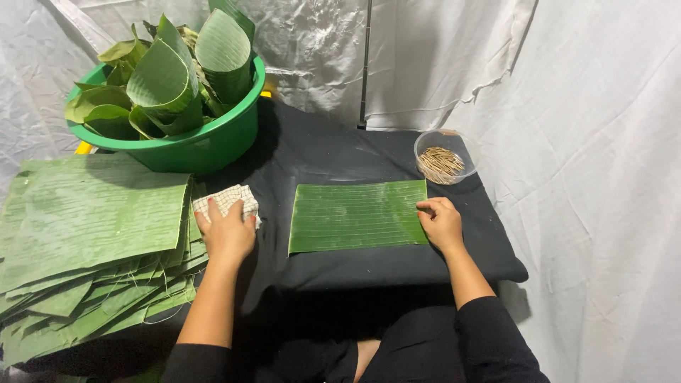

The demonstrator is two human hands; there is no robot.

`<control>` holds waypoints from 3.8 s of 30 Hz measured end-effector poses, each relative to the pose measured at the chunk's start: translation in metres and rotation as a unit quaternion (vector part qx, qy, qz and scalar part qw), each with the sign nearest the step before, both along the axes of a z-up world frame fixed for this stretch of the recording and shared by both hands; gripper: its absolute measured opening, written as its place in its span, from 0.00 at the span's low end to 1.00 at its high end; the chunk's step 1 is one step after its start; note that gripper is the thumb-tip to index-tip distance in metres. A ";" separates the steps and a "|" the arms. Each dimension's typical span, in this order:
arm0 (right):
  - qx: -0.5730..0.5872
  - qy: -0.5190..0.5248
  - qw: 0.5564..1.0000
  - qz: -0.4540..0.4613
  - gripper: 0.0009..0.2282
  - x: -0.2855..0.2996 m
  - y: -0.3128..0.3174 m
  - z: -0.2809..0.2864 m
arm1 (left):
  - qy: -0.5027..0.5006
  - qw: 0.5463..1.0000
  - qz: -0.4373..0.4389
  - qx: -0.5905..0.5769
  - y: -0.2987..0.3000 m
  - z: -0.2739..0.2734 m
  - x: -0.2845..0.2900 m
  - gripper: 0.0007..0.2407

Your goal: Wrapping tempeh in banana leaves and securing them with small wooden sticks

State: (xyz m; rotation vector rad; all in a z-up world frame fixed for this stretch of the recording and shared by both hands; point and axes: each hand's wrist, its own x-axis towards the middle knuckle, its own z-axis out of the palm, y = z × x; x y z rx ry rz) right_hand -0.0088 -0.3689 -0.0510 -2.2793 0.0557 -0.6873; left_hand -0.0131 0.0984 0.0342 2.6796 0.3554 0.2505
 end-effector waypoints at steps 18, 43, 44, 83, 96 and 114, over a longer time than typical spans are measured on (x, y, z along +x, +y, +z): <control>-0.045 -0.001 0.999 0.005 0.10 0.003 -0.015 -0.009 | -0.437 0.850 -0.282 -0.084 -0.167 0.049 -0.009 0.07; -0.012 0.017 1.000 0.023 0.10 -0.002 -0.014 0.002 | -0.021 0.949 -0.300 0.094 -0.121 -0.035 -0.018 0.16; -0.011 0.021 1.000 0.017 0.10 -0.002 -0.014 0.001 | -0.043 0.956 -0.273 0.096 -0.109 -0.044 -0.014 0.16; -0.020 0.028 0.999 0.004 0.11 0.000 -0.014 -0.005 | -0.147 0.936 -0.317 -0.034 -0.254 -0.042 0.029 0.12; -0.017 0.037 0.999 0.001 0.11 -0.002 -0.012 0.001 | -0.035 0.957 -0.278 0.076 -0.223 -0.028 0.052 0.17; -0.008 0.045 0.999 0.006 0.13 -0.002 -0.012 0.003 | -0.342 0.918 -0.199 -0.033 -0.195 -0.035 0.012 0.11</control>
